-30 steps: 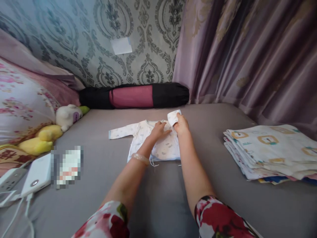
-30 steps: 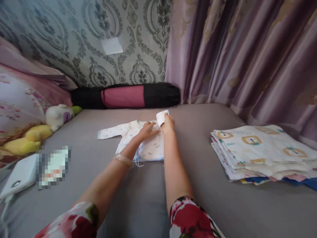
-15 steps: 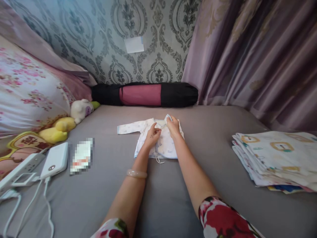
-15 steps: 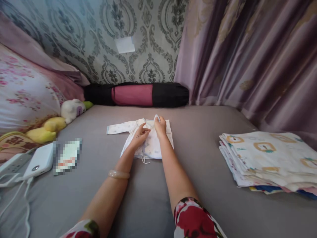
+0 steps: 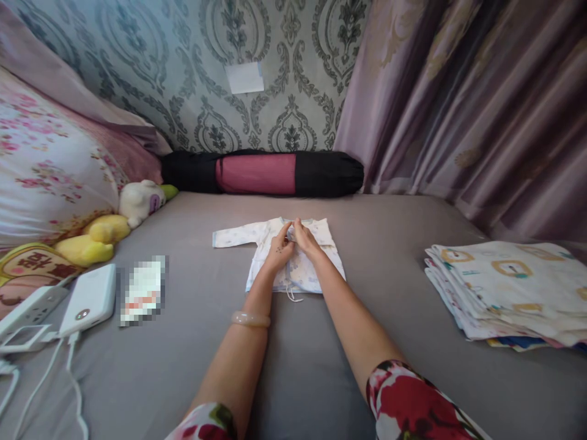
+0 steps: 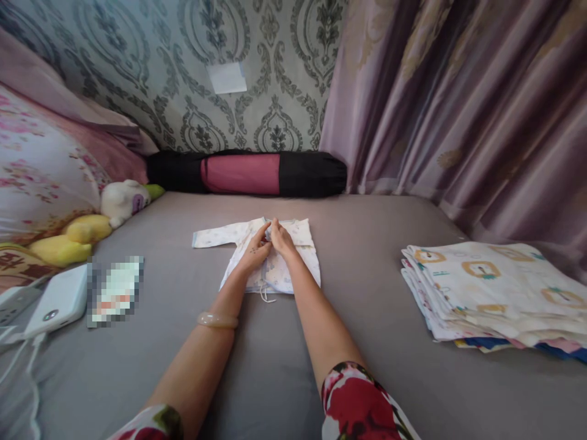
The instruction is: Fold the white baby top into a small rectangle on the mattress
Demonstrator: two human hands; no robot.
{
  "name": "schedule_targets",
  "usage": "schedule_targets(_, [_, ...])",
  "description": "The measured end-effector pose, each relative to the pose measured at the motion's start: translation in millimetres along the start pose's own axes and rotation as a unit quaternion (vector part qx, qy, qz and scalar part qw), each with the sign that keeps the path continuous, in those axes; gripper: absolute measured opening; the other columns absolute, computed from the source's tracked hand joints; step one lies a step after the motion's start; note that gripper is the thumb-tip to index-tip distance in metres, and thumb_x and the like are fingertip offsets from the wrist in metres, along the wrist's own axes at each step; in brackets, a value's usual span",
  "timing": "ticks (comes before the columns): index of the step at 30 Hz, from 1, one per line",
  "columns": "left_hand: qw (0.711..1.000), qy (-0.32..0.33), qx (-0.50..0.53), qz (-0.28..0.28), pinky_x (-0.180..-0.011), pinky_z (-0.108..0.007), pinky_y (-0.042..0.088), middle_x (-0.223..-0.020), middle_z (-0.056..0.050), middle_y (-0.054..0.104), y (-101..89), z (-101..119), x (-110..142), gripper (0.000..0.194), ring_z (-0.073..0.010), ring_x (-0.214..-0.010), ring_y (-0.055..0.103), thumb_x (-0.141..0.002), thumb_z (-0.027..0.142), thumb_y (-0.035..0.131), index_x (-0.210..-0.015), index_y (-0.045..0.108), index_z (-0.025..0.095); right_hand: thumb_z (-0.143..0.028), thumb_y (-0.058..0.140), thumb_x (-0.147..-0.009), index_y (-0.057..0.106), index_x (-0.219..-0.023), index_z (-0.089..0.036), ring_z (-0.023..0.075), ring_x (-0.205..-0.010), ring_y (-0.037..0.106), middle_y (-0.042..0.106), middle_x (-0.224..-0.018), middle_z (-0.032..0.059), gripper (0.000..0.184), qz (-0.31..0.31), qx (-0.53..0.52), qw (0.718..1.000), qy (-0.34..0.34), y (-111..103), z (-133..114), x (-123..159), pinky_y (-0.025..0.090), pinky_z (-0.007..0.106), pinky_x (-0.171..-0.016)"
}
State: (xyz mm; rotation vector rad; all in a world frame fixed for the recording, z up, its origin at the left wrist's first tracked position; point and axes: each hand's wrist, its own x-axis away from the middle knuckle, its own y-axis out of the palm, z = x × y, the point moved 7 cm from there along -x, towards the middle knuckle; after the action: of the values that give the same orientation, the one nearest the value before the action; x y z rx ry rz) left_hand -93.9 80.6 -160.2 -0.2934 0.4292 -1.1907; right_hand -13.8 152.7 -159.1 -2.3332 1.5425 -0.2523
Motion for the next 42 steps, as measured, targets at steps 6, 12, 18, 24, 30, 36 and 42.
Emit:
schedule_targets(6, [0.999, -0.004, -0.047, 0.017, -0.083, -0.030, 0.050, -0.114, -0.009, 0.064, -4.1, 1, 2, 0.053, -0.0168, -0.087, 0.059, -0.076, 0.015, 0.048, -0.128, 0.058, 0.014, -0.026, 0.041, -0.094, 0.070, -0.102, -0.019, 0.0190, -0.101, 0.063, 0.072, -0.104, 0.0065, 0.031, 0.035, 0.121, 0.991, -0.036, -45, 2, -19, 0.045, 0.034, -0.093])
schedule_targets(12, [0.999, -0.005, -0.043, 0.026, -0.092, -0.032, 0.049, -0.123, -0.010, 0.063, -5.6, 5, 0, 0.043, -0.0202, -0.102, 0.060, -0.082, 0.019, 0.051, -0.123, 0.062, 0.014, -0.027, 0.046, -0.092, 0.069, -0.112, -0.029, 0.0276, -0.120, 0.051, 0.068, -0.119, 0.0046, 0.031, 0.010, 0.322, 0.946, -0.030, -99, 16, -41, 0.030, 0.051, -0.104])
schedule_targets(18, [0.999, 0.015, -0.026, 0.043, -0.089, -0.031, 0.049, -0.119, -0.009, 0.065, -3.9, -2, -7, 0.035, -0.0190, -0.100, 0.060, -0.086, 0.020, 0.049, -0.117, 0.065, 0.015, -0.033, 0.046, -0.092, 0.071, -0.110, -0.029, 0.0265, -0.109, 0.055, 0.072, -0.106, 0.0031, 0.031, -0.067, 0.380, 0.919, -0.077, -97, 18, -53, 0.032, 0.048, -0.101])
schedule_targets(24, [0.995, 0.035, -0.083, 0.052, -0.095, -0.037, 0.045, -0.118, -0.010, 0.065, 0.3, -13, -12, 0.037, -0.0198, -0.099, 0.059, -0.085, 0.017, 0.048, -0.118, 0.064, 0.015, -0.035, 0.048, -0.090, 0.072, -0.102, -0.026, 0.0257, -0.104, 0.054, 0.070, -0.102, 0.0046, 0.028, -0.072, 0.420, 0.898, -0.107, -96, 25, -58, 0.034, 0.043, -0.096])
schedule_targets(30, [0.983, 0.054, -0.176, 0.022, -0.102, -0.042, 0.037, -0.115, -0.011, 0.064, 7.8, -12, -14, 0.040, -0.0212, -0.099, 0.058, -0.085, 0.016, 0.046, -0.122, 0.061, 0.015, -0.027, 0.037, -0.096, 0.066, -0.113, -0.020, 0.0256, -0.112, 0.051, 0.061, -0.117, 0.0119, 0.035, -0.032, 0.466, 0.877, -0.110, -97, 33, -43, 0.036, 0.038, -0.091])
schedule_targets(36, [0.976, 0.060, -0.209, 0.002, -0.101, -0.039, 0.036, -0.117, -0.013, 0.062, 9.7, -8, -13, 0.041, -0.0222, -0.105, 0.057, -0.088, 0.016, 0.042, -0.126, 0.057, 0.013, -0.019, 0.027, -0.097, 0.058, -0.125, -0.015, 0.0250, -0.120, 0.048, 0.058, -0.128, 0.0145, 0.042, -0.012, 0.477, 0.863, -0.168, -61, 6, -12, 0.030, 0.038, -0.101])
schedule_targets(42, [0.964, 0.071, -0.256, 0.004, -0.103, -0.039, 0.034, -0.127, -0.013, 0.058, 12.0, -8, -9, 0.042, -0.0251, -0.116, 0.051, -0.092, 0.021, 0.039, -0.131, 0.053, 0.016, -0.039, 0.018, -0.100, 0.034, -0.149, -0.017, 0.0291, -0.145, 0.017, 0.027, -0.157, 0.0115, 0.056, -0.107, 0.439, 0.881, -0.142, -12, 3, 16, 0.013, 0.051, -0.114])
